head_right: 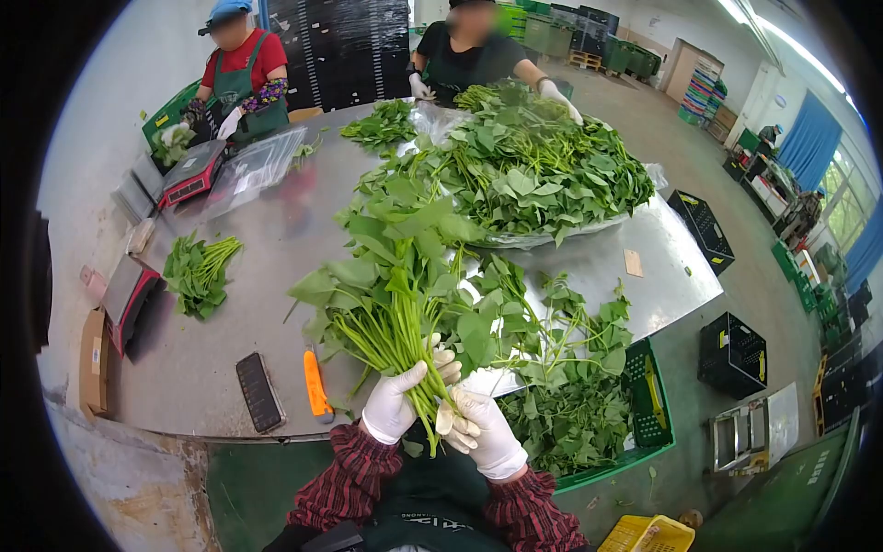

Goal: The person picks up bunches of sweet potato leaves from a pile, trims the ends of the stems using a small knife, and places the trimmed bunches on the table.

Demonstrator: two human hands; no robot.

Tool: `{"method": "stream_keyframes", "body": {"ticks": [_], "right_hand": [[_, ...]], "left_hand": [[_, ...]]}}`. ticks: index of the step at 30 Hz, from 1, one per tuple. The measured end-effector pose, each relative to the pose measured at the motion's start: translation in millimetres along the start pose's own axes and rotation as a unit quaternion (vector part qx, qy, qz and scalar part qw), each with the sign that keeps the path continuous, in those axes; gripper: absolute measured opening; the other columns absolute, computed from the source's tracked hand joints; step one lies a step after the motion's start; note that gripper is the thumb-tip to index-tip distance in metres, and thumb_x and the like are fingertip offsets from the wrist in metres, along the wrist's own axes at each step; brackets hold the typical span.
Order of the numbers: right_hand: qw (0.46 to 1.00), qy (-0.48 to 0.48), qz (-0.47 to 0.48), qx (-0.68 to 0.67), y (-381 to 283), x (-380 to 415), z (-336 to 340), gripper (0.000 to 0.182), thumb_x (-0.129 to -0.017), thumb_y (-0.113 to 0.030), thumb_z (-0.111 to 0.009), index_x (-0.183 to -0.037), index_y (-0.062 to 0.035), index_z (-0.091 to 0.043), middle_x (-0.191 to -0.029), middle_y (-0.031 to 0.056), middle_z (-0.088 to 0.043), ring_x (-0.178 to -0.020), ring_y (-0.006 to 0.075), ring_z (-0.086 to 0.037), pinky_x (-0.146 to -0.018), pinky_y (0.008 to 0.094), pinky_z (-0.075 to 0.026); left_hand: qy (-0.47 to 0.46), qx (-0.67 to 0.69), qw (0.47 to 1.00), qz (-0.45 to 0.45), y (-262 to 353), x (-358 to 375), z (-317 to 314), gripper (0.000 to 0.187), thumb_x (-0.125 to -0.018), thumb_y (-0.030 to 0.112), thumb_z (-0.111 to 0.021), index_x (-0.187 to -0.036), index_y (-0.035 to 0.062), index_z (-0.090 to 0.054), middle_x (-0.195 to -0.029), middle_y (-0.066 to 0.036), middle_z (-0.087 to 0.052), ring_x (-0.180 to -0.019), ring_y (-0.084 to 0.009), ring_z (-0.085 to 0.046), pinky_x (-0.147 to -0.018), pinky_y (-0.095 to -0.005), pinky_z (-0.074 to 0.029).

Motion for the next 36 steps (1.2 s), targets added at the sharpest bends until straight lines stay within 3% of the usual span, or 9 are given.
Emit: {"method": "stream_keyframes", "body": {"ticks": [5,7,11,15,17,19,21,23,36], "right_hand": [[0.992,0.099,-0.07,0.044,3,3,1,0.041,-0.096,-0.03,-0.044,-0.069,-0.0011,-0.056,-0.044,-0.0061,-0.037,-0.032,0.004,-0.032,-0.031,0.0184,-0.025],[0.994,0.054,-0.08,0.046,12,-3,4,0.041,-0.095,-0.031,-0.045,-0.068,-0.0025,-0.055,-0.045,-0.0053,-0.038,-0.032,0.0043,-0.032,-0.031,0.0185,-0.025],[0.955,0.068,-0.131,0.255,7,-6,-6,0.039,-0.091,-0.034,-0.053,-0.065,-0.006,-0.055,-0.049,-0.0006,-0.05,-0.035,0.0042,-0.037,-0.034,0.0181,-0.028],[0.86,0.239,-0.029,0.45,-17,-25,38,0.034,-0.088,-0.026,-0.058,-0.064,-0.0023,-0.054,-0.053,0.0041,-0.055,-0.037,0.0061,-0.045,-0.038,0.0209,-0.035],[0.712,0.227,0.113,0.655,-22,-41,59,0.029,-0.084,-0.024,-0.062,-0.069,0.0003,-0.056,-0.054,0.009,-0.057,-0.042,0.0129,-0.052,-0.043,0.0271,-0.041],[0.656,0.225,0.209,0.689,-13,-52,50,0.023,-0.082,-0.021,-0.062,-0.076,0.0007,-0.059,-0.056,0.0133,-0.057,-0.049,0.0217,-0.058,-0.049,0.0336,-0.044],[0.556,0.219,0.159,0.786,2,-67,49,0.026,-0.083,-0.027,-0.06,-0.079,-0.0011,-0.06,-0.064,0.0165,-0.061,-0.061,0.0328,-0.061,-0.056,0.0397,-0.047],[0.539,0.177,0.059,0.822,17,-81,64,0.028,-0.084,-0.029,-0.057,-0.078,-0.0027,-0.06,-0.068,0.0176,-0.062,-0.064,0.035,-0.061,-0.058,0.0432,-0.047],[0.553,0.221,0.183,0.782,-36,-121,16,0.046,-0.086,-0.04,-0.054,-0.061,-0.0015,-0.055,-0.058,0.0202,-0.056,-0.06,0.0383,-0.058,-0.055,0.045,-0.047]], "left_hand": [[-0.014,0.024,0.999,0.033,-4,3,4,0.036,-0.089,0.008,-0.051,-0.124,0.0002,-0.044,-0.113,-0.018,-0.057,-0.111,-0.0332,-0.053,-0.097,-0.0453,-0.041],[-0.079,0.033,0.996,-0.023,9,4,-3,0.028,-0.09,0.009,-0.05,-0.117,0.0013,-0.048,-0.102,-0.014,-0.06,-0.105,-0.0322,-0.056,-0.095,-0.0457,-0.043],[0.057,0.1,0.99,-0.078,45,15,22,0.02,-0.092,0.011,-0.048,-0.111,0.0054,-0.049,-0.08,-0.006,-0.052,-0.079,-0.0213,-0.055,-0.08,-0.0403,-0.047],[0.045,0.025,0.969,-0.241,107,29,20,0.025,-0.09,0.005,-0.049,-0.115,0.0065,-0.047,-0.081,-0.004,-0.051,-0.075,-0.017,-0.049,-0.071,-0.0329,-0.044],[0.057,-0.005,0.959,-0.276,116,34,20,0.028,-0.088,0.001,-0.051,-0.116,0.0057,-0.047,-0.082,-0.004,-0.051,-0.076,-0.0163,-0.049,-0.069,-0.0323,-0.043],[0.097,-0.006,0.957,-0.273,111,36,22,0.026,-0.087,-0.001,-0.052,-0.112,0.0048,-0.048,-0.081,-0.004,-0.052,-0.075,-0.016,-0.05,-0.068,-0.0325,-0.042],[0.111,-0.045,0.957,-0.263,105,35,28,0.023,-0.086,-0.002,-0.053,-0.108,0.0046,-0.05,-0.08,-0.004,-0.052,-0.073,-0.0161,-0.05,-0.068,-0.0325,-0.043],[0.11,-0.023,0.962,-0.249,101,34,31,0.02,-0.085,-0.002,-0.053,-0.104,0.0042,-0.051,-0.08,-0.005,-0.052,-0.072,-0.0165,-0.051,-0.068,-0.0327,-0.043],[0.127,-0.052,0.969,-0.206,85,29,26,0.019,-0.084,-0.004,-0.054,-0.1,0.005,-0.052,-0.085,-0.005,-0.053,-0.073,-0.0161,-0.052,-0.067,-0.0319,-0.043]]}}
Point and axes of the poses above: each hand's wrist, its own x-axis away from the middle knuckle, its own z-axis out of the back of the hand, y = z × x, the point moved 7 cm from there along -x, towards the middle knuckle
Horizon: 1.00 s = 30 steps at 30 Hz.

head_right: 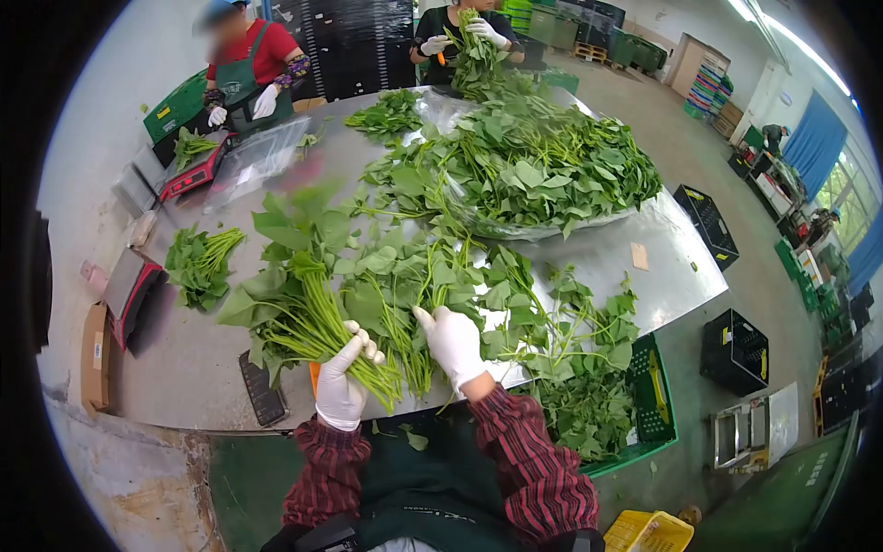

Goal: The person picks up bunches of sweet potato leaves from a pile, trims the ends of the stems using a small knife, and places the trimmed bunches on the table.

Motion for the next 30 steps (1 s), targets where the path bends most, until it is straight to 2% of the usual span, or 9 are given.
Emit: {"method": "stream_keyframes", "body": {"ticks": [3,5,7,9,13,21,24,28,30], "right_hand": [[0.996,-0.057,-0.033,-0.057,12,-24,-32,0.044,-0.086,-0.039,-0.054,-0.064,-0.0006,-0.057,-0.059,0.0218,-0.057,-0.059,0.0394,-0.058,-0.055,0.0444,-0.047],[0.998,-0.024,0.015,-0.048,13,-31,-35,0.037,-0.087,-0.03,-0.054,-0.067,0.0008,-0.058,-0.057,0.0213,-0.056,-0.055,0.0353,-0.059,-0.054,0.0406,-0.047],[0.948,-0.031,-0.121,-0.291,11,-28,-10,0.032,-0.086,-0.021,-0.05,-0.067,0.0018,-0.06,-0.057,0.0109,-0.059,-0.042,0.0177,-0.051,-0.045,0.0314,-0.04],[0.871,-0.047,-0.148,-0.467,-15,-9,28,0.025,-0.088,-0.017,-0.048,-0.074,-0.0011,-0.061,-0.057,0.0013,-0.058,-0.039,0.0036,-0.037,-0.039,0.0203,-0.027],[0.834,-0.114,-0.153,-0.519,-37,39,60,0.026,-0.092,-0.018,-0.047,-0.075,-0.0011,-0.059,-0.065,0.0028,-0.062,-0.04,0.0021,-0.04,-0.041,0.0176,-0.031],[0.78,-0.216,-0.159,-0.565,-29,97,48,0.028,-0.092,-0.018,-0.049,-0.071,0.0002,-0.053,-0.064,0.0087,-0.061,-0.038,0.0052,-0.042,-0.04,0.0176,-0.033],[0.816,-0.268,-0.155,-0.488,-23,103,48,0.027,-0.093,-0.022,-0.049,-0.074,-0.003,-0.056,-0.064,0.002,-0.06,-0.04,0.0045,-0.045,-0.04,0.0174,-0.035],[0.86,-0.257,-0.161,-0.411,-17,102,52,0.025,-0.092,-0.022,-0.051,-0.076,-0.0032,-0.057,-0.064,0.0014,-0.059,-0.041,0.0051,-0.047,-0.041,0.0182,-0.038],[0.904,-0.154,-0.185,-0.354,-2,97,61,0.022,-0.089,-0.019,-0.055,-0.074,-0.0021,-0.057,-0.061,0.006,-0.058,-0.043,0.0128,-0.051,-0.044,0.0244,-0.041]], "left_hand": [[0.003,-0.004,1.0,0.003,-1,1,1,0.019,-0.084,-0.004,-0.054,-0.1,0.0048,-0.052,-0.087,-0.005,-0.052,-0.073,-0.0162,-0.052,-0.067,-0.032,-0.043],[0.007,0.0,1.0,0.002,-1,-1,8,0.018,-0.084,-0.004,-0.054,-0.1,0.0044,-0.052,-0.085,-0.005,-0.053,-0.072,-0.0165,-0.052,-0.066,-0.0322,-0.043],[0.011,-0.008,1.0,-0.02,4,-4,16,0.02,-0.083,-0.005,-0.054,-0.1,0.0041,-0.053,-0.086,-0.007,-0.056,-0.073,-0.0172,-0.053,-0.067,-0.0322,-0.044],[0.034,-0.008,0.999,-0.026,4,-7,25,0.021,-0.083,-0.005,-0.054,-0.101,0.0037,-0.053,-0.088,-0.008,-0.057,-0.073,-0.0176,-0.054,-0.067,-0.0322,-0.044],[0.07,-0.003,0.998,-0.011,-12,-13,35,0.023,-0.081,-0.007,-0.055,-0.102,0.0028,-0.053,-0.091,-0.011,-0.06,-0.075,-0.0187,-0.055,-0.068,-0.0319,-0.045],[0.009,-0.012,0.999,0.049,-40,-13,-8,0.024,-0.082,-0.008,-0.055,-0.104,0.001,-0.054,-0.089,-0.009,-0.061,-0.076,-0.0181,-0.058,-0.07,-0.0283,-0.047],[-0.002,-0.054,0.997,0.054,-39,-7,-21,0.024,-0.081,-0.008,-0.056,-0.103,0.0007,-0.054,-0.09,-0.009,-0.061,-0.077,-0.0176,-0.058,-0.07,-0.0274,-0.048],[-0.002,-0.099,0.994,0.052,-43,-1,-17,0.024,-0.079,-0.008,-0.058,-0.101,0.0001,-0.054,-0.087,-0.009,-0.061,-0.073,-0.0161,-0.057,-0.067,-0.0273,-0.048],[0.004,-0.114,0.993,0.03,-38,0,-13,0.023,-0.079,-0.008,-0.058,-0.101,0.0001,-0.054,-0.085,-0.008,-0.06,-0.071,-0.0158,-0.057,-0.066,-0.0273,-0.047]]}}
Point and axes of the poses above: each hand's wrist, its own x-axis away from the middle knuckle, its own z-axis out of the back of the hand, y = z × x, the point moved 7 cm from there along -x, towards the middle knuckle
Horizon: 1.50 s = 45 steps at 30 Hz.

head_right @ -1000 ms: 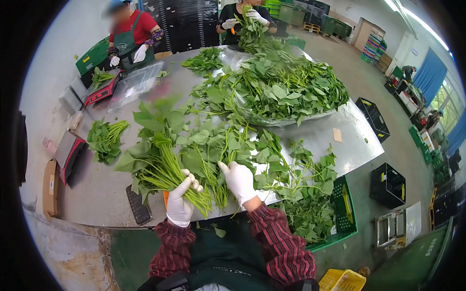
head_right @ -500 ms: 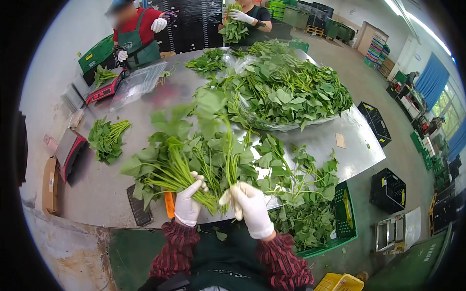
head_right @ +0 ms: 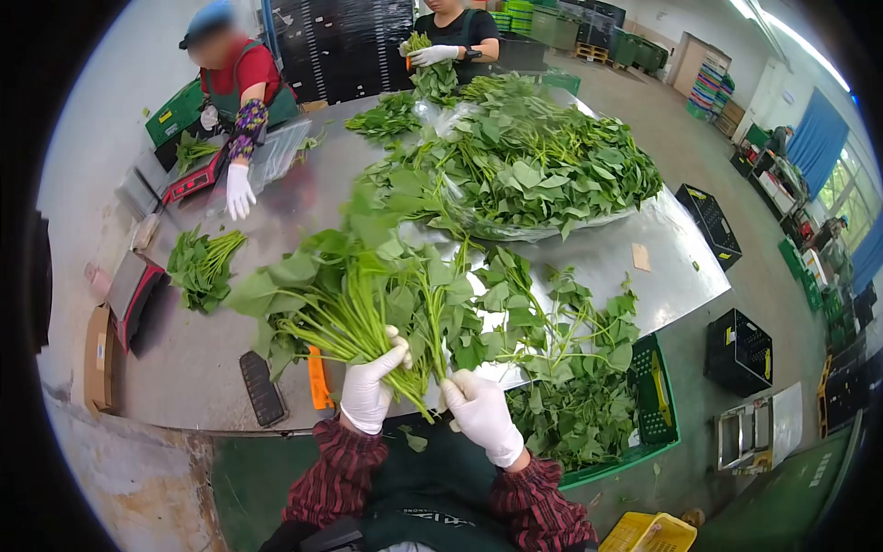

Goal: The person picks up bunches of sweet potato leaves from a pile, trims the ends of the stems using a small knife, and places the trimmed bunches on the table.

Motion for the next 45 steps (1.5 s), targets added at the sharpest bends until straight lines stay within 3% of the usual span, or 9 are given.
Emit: {"method": "stream_keyframes", "body": {"ticks": [4,13,15,17,24,33,37,41,45], "right_hand": [[0.976,0.118,0.161,0.087,5,-2,11,0.019,-0.081,-0.01,-0.061,-0.068,0.0002,-0.054,-0.059,0.0158,-0.052,-0.051,0.0311,-0.053,-0.048,0.0357,-0.042],[0.848,0.138,0.413,0.304,-26,26,-14,0.019,-0.077,-0.004,-0.061,-0.064,-0.0055,-0.047,-0.056,0.0104,-0.044,-0.05,0.0294,-0.05,-0.046,0.0367,-0.042],[0.836,0.125,0.413,0.34,-26,33,-14,0.015,-0.079,-0.008,-0.063,-0.069,-0.0033,-0.052,-0.06,0.0098,-0.05,-0.048,0.0247,-0.053,-0.047,0.0332,-0.044],[0.996,-0.02,0.088,0.026,-1,19,-10,0.014,-0.084,-0.014,-0.061,-0.082,0.0001,-0.059,-0.066,0.0084,-0.058,-0.049,0.0164,-0.056,-0.048,0.029,-0.045],[0.948,-0.136,-0.018,-0.287,14,0,-12,0.025,-0.092,-0.024,-0.053,-0.083,-0.0002,-0.059,-0.058,0.0008,-0.054,-0.046,0.0069,-0.051,-0.044,0.0179,-0.037],[0.938,0.278,0.053,-0.2,27,1,72,0.02,-0.088,-0.014,-0.058,-0.073,-0.0011,-0.058,-0.059,0.0035,-0.058,-0.035,0.0032,-0.04,-0.033,0.0185,-0.027],[0.977,0.206,0.01,-0.051,32,-6,96,0.02,-0.086,-0.018,-0.061,-0.078,0.0007,-0.06,-0.062,0.0047,-0.06,-0.036,0.0058,-0.042,-0.035,0.0197,-0.03],[0.952,0.135,0.21,0.179,-26,-4,44,0.046,-0.07,-0.018,-0.075,-0.11,-0.0021,-0.058,-0.07,0.0059,-0.054,-0.058,0.0143,-0.054,-0.054,0.0271,-0.045],[0.896,0.103,0.38,0.207,-45,-2,4,0.031,-0.073,-0.014,-0.072,-0.098,-0.0029,-0.059,-0.073,0.0107,-0.055,-0.062,0.0258,-0.056,-0.055,0.0312,-0.045]], "left_hand": [[0.049,-0.055,0.995,-0.062,21,-1,12,0.021,-0.078,-0.006,-0.059,-0.098,0.0002,-0.055,-0.08,-0.005,-0.059,-0.068,-0.0152,-0.057,-0.065,-0.0267,-0.046],[-0.02,-0.124,0.992,0.004,13,-7,-13,0.018,-0.081,-0.002,-0.061,-0.098,0.0003,-0.057,-0.084,-0.008,-0.062,-0.07,-0.015,-0.058,-0.065,-0.0262,-0.047],[-0.039,-0.075,0.996,0.024,10,-7,-16,0.015,-0.081,-0.002,-0.06,-0.096,0.0001,-0.057,-0.082,-0.007,-0.063,-0.069,-0.0152,-0.058,-0.064,-0.0262,-0.047],[-0.037,-0.04,0.998,0.04,8,-6,-15,0.017,-0.081,-0.003,-0.058,-0.098,0.0007,-0.056,-0.085,-0.008,-0.062,-0.07,-0.0159,-0.058,-0.064,-0.0268,-0.047],[-0.067,0.053,0.984,0.157,-19,9,-14,0.023,-0.082,-0.004,-0.056,-0.104,0.0016,-0.053,-0.092,-0.011,-0.062,-0.077,-0.0192,-0.059,-0.072,-0.0303,-0.05],[-0.014,0.06,0.996,0.065,-9,5,-7,0.017,-0.082,-0.004,-0.057,-0.098,-0.0002,-0.056,-0.083,-0.007,-0.06,-0.069,-0.0153,-0.057,-0.063,-0.0265,-0.047],[-0.004,-0.014,0.999,0.051,-5,3,-3,0.018,-0.079,-0.006,-0.06,-0.095,-0.0001,-0.058,-0.081,-0.005,-0.061,-0.068,-0.0141,-0.058,-0.064,-0.0258,-0.048],[-0.034,-0.094,0.994,0.037,-14,13,-20,0.02,-0.075,-0.007,-0.064,-0.093,0.0004,-0.061,-0.081,-0.004,-0.063,-0.07,-0.0129,-0.06,-0.064,-0.0251,-0.049],[-0.051,-0.05,0.996,0.057,-21,17,-24,0.026,-0.075,-0.007,-0.064,-0.099,0.0005,-0.06,-0.085,-0.005,-0.064,-0.072,-0.0136,-0.061,-0.064,-0.0255,-0.049]]}}
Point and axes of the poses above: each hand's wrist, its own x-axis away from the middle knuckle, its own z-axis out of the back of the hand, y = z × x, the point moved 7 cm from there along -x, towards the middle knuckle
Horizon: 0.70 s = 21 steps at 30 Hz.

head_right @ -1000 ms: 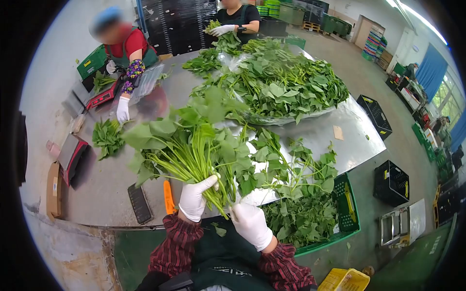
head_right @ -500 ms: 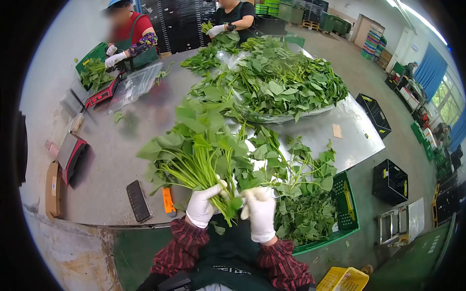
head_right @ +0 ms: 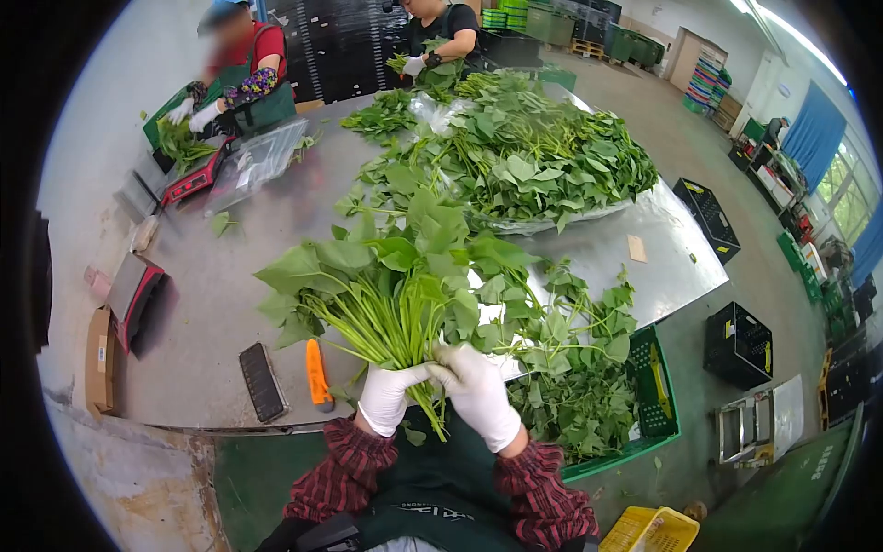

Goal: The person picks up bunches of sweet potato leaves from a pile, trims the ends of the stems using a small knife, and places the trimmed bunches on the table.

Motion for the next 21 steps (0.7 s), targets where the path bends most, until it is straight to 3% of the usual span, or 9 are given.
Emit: {"method": "stream_keyframes", "body": {"ticks": [4,6,8,10,13,16,17,18,21], "right_hand": [[0.993,0.096,0.034,0.052,-19,17,10,0.012,-0.076,-0.002,-0.067,-0.087,-0.0007,-0.062,-0.071,0.0114,-0.06,-0.061,0.0246,-0.058,-0.055,0.0311,-0.045],[0.98,0.189,0.041,0.05,-16,31,34,0.009,-0.079,0.002,-0.063,-0.088,0.0021,-0.061,-0.069,0.009,-0.061,-0.055,0.0136,-0.057,-0.054,0.026,-0.045],[0.951,0.234,-0.191,-0.069,22,31,59,0.021,-0.083,-0.004,-0.062,-0.101,0.0056,-0.059,-0.062,0.0081,-0.06,-0.051,0.0079,-0.054,-0.049,0.0223,-0.044],[0.941,0.164,-0.284,0.078,42,25,81,0.025,-0.087,-0.01,-0.059,-0.106,0.0049,-0.058,-0.061,0.0084,-0.06,-0.049,0.0079,-0.055,-0.046,0.022,-0.043],[0.938,0.074,-0.332,0.069,58,34,66,0.025,-0.087,-0.015,-0.058,-0.105,0.0024,-0.059,-0.063,0.008,-0.061,-0.049,0.0085,-0.057,-0.046,0.022,-0.044],[0.923,-0.087,-0.343,-0.148,23,43,5,0.02,-0.086,-0.02,-0.059,-0.094,-0.0016,-0.06,-0.064,0.0106,-0.064,-0.057,0.0158,-0.064,-0.055,0.0274,-0.049],[0.94,-0.107,-0.303,-0.115,16,45,-14,0.019,-0.086,-0.019,-0.058,-0.094,-0.0019,-0.059,-0.069,0.0132,-0.063,-0.06,0.0234,-0.064,-0.057,0.032,-0.049],[0.98,-0.103,-0.162,-0.046,11,47,-27,0.02,-0.087,-0.019,-0.056,-0.096,-0.001,-0.057,-0.072,0.0161,-0.061,-0.063,0.0325,-0.061,-0.058,0.0366,-0.049],[0.977,-0.088,-0.194,-0.022,14,49,-36,0.019,-0.087,-0.018,-0.055,-0.094,-0.0009,-0.056,-0.073,0.0175,-0.058,-0.067,0.0378,-0.057,-0.059,0.0395,-0.047]], "left_hand": [[-0.02,0.063,0.997,0.038,-4,-3,5,0.019,-0.079,-0.005,-0.061,-0.097,-0.0001,-0.058,-0.084,-0.007,-0.063,-0.069,-0.015,-0.06,-0.062,-0.0263,-0.049],[0.027,0.116,0.991,0.065,-1,-5,17,0.016,-0.082,-0.002,-0.058,-0.098,0.0006,-0.056,-0.085,-0.008,-0.062,-0.069,-0.0157,-0.059,-0.062,-0.0277,-0.048],[0.011,0.152,0.987,0.044,7,-9,21,0.018,-0.083,-0.003,-0.056,-0.1,0.0013,-0.055,-0.086,-0.009,-0.061,-0.071,-0.0165,-0.058,-0.064,-0.0289,-0.048],[-0.003,0.145,0.989,0.037,9,-8,22,0.019,-0.084,-0.005,-0.054,-0.101,0.0016,-0.054,-0.087,-0.009,-0.061,-0.073,-0.017,-0.057,-0.065,-0.0295,-0.048],[-0.002,0.129,0.99,0.056,9,-6,18,0.019,-0.084,-0.003,-0.056,-0.102,0.0032,-0.054,-0.089,-0.008,-0.06,-0.076,-0.0173,-0.058,-0.067,-0.0286,-0.048],[-0.017,0.137,0.989,0.051,-1,-8,17,0.02,-0.084,-0.003,-0.056,-0.103,0.0031,-0.054,-0.09,-0.008,-0.061,-0.076,-0.0178,-0.058,-0.067,-0.0293,-0.048],[-0.008,0.136,0.989,0.056,-1,-7,16,0.021,-0.084,-0.002,-0.055,-0.104,0.0029,-0.053,-0.09,-0.009,-0.061,-0.077,-0.0181,-0.058,-0.068,-0.0294,-0.048],[-0.008,0.135,0.989,0.055,-3,-7,18,0.021,-0.084,-0.002,-0.055,-0.104,0.0029,-0.053,-0.09,-0.009,-0.061,-0.077,-0.0181,-0.058,-0.068,-0.0294,-0.048],[-0.016,0.126,0.99,0.067,-6,-5,21,0.023,-0.087,0.001,-0.054,-0.109,0.0019,-0.051,-0.099,-0.013,-0.062,-0.09,-0.0237,-0.061,-0.08,-0.0343,-0.049]]}}
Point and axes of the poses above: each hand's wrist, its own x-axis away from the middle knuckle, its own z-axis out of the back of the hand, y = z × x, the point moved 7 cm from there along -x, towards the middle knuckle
